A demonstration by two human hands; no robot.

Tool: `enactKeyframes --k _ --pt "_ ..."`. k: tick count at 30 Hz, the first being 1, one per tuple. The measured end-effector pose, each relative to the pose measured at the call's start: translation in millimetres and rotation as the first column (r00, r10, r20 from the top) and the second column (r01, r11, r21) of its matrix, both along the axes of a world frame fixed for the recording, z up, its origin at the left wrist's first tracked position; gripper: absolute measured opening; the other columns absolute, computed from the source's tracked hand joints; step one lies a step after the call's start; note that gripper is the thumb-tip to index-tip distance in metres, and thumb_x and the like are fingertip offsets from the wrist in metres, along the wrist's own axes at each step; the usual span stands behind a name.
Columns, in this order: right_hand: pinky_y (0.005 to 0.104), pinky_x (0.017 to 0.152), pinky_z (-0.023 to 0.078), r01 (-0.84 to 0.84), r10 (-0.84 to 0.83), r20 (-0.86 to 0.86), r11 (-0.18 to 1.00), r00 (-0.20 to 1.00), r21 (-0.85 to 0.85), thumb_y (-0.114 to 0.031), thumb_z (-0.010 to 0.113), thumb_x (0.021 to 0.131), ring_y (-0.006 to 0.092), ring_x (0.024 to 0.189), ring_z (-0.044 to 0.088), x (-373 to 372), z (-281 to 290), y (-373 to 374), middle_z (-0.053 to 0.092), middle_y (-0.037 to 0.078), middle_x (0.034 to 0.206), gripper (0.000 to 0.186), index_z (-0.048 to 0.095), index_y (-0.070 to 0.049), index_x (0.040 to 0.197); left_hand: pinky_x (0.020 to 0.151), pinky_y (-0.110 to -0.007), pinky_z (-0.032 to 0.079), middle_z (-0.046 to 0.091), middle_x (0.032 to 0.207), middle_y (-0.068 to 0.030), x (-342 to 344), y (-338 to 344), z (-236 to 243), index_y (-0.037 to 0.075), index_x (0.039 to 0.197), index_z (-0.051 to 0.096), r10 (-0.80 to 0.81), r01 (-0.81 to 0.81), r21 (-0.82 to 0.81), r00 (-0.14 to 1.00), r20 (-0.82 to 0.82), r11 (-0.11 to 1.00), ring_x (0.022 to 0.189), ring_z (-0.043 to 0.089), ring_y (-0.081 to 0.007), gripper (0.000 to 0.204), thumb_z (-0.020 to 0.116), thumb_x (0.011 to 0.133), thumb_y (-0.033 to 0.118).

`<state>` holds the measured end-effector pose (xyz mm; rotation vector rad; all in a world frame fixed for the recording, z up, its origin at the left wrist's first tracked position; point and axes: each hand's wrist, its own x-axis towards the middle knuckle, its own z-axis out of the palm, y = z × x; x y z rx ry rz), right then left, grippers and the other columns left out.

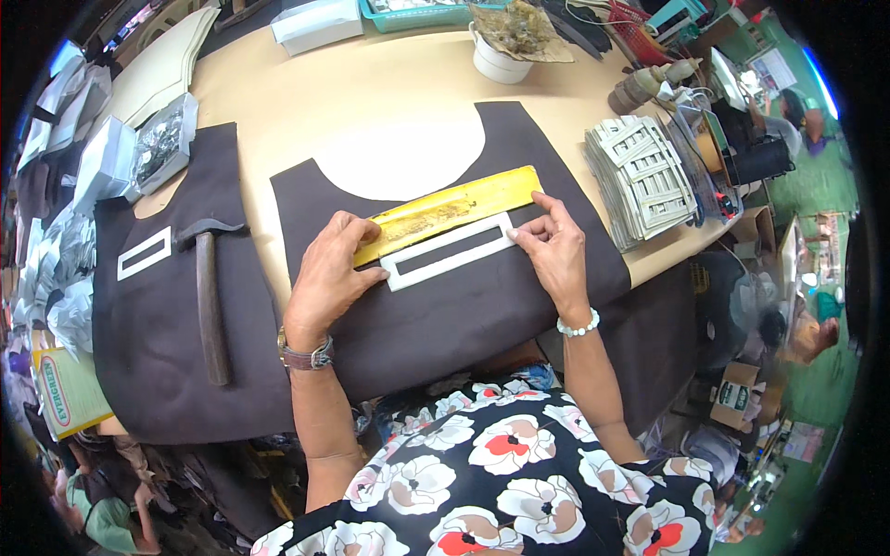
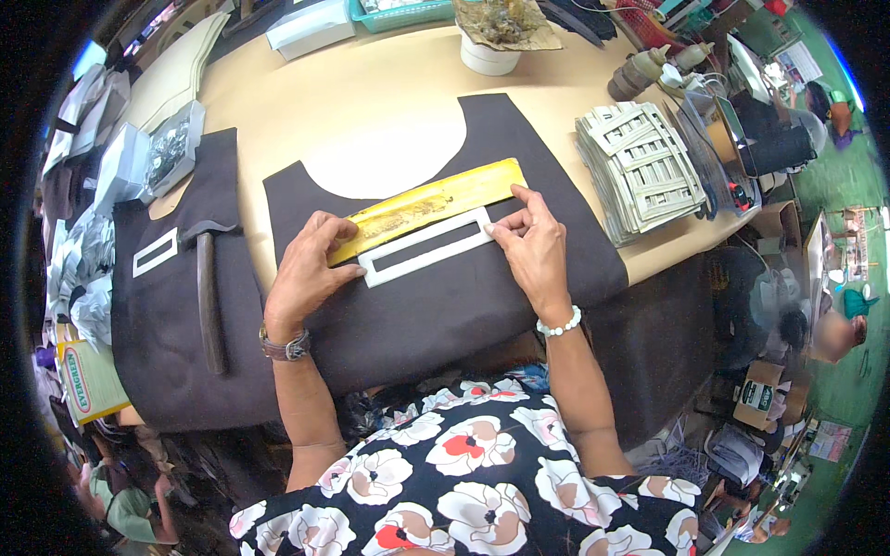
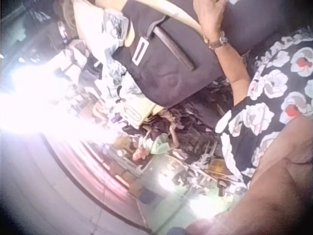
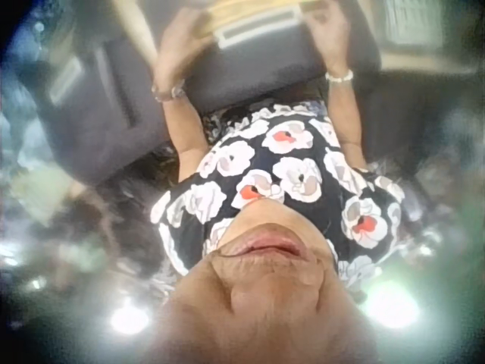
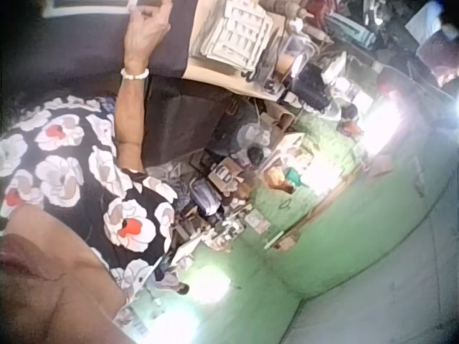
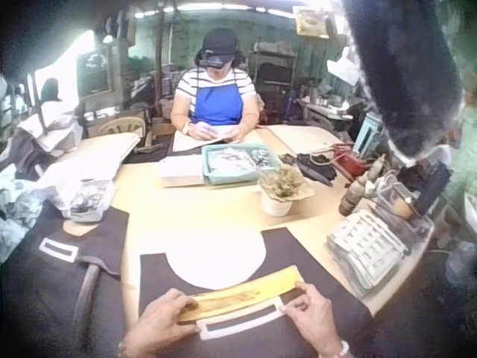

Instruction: The person repeatedly places a rectangular label onto dark fabric pieces, aligns it with a ruler, and secures it using a hammer. The process is repeated for several fabric pieces on a cluttered workbench.

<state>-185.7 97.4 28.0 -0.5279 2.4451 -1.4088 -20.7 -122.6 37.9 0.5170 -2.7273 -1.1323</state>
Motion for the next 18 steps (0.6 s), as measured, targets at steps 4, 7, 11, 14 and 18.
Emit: enactKeyframes --k 4,7,11,14,18 --pt "0.0256 0.063 0.049 -0.015 0.015 -0.025 1.0 1.0 0.002 -0.001 0.072 0.073 0.0128 0.065 0.063 -2 2 1 0.068 0.012 0.073 0.05 0.054 0.008 0.119 0.079 -0.036 0.048 0.056 0.095 -0.0101 1 -1 -4 0.002 0.101 0.057 -0.011 0.011 -0.042 1.0 0.003 0.999 0.089 0.058 -0.027 0.043 0.078 0.064 0.005" --pt "0.0265 0.062 0.049 -0.023 0.022 -0.042 1.0 0.999 -0.022 -0.001 0.072 0.073 0.0138 0.063 0.064 -4 -5 3 0.068 0.012 0.072 0.045 0.056 0.007 0.115 0.079 -0.038 0.046 0.055 0.093 -0.0112 0 0 -2 0.003 0.098 0.056 -0.018 0.019 -0.04 1.0 0.005 0.999 0.091 0.056 -0.0305 0.042 0.078 0.062 0.006" --pt "0.0299 0.063 0.05 -0.048 0.049 -0.093 0.999 0.994 0.016 -0.004 0.07 0.076 0.0176 0.064 0.063 -3 -6 2 0.067 0.01 0.073 0.033 0.061 0.001 0.106 0.079 -0.039 0.046 0.055 0.093 -0.0109 2 1 -3 0.003 0.1 0.056 -0.027 0.027 -0.048 1.0 -0.013 0.998 0.091 0.057 -0.0309 0.043 0.077 0.063 0.007" --pt "0.0334 0.066 0.048 -0.124 0.225 -0.519 0.967 0.825 0.222 -0.006 0.063 0.08 0.0212 0.072 0.061 6 -18 3 0.062 0.007 0.079 0.021 0.063 -0.004 0.1 0.08 -0.038 0.047 0.056 0.093 -0.0108 3 12 0 0.003 0.097 0.058 0.005 -0.013 -0.159 0.999 -0.048 0.987 0.092 0.057 -0.0308 0.034 0.074 0.067 0.006" --pt "0.0369 0.072 0.046 -0.112 0.373 -0.679 0.911 0.632 0.396 -0.006 0.054 0.082 0.0254 0.083 0.056 14 -19 8 0.057 0.007 0.087 0.016 0.065 -0.008 0.095 0.084 -0.037 0.048 0.062 0.101 -0.0096 10 38 -10 0.004 0.092 0.067 0.003 -0.039 -0.352 0.995 -0.103 0.935 0.096 0.059 -0.0297 0.02 0.068 0.072 0.003"
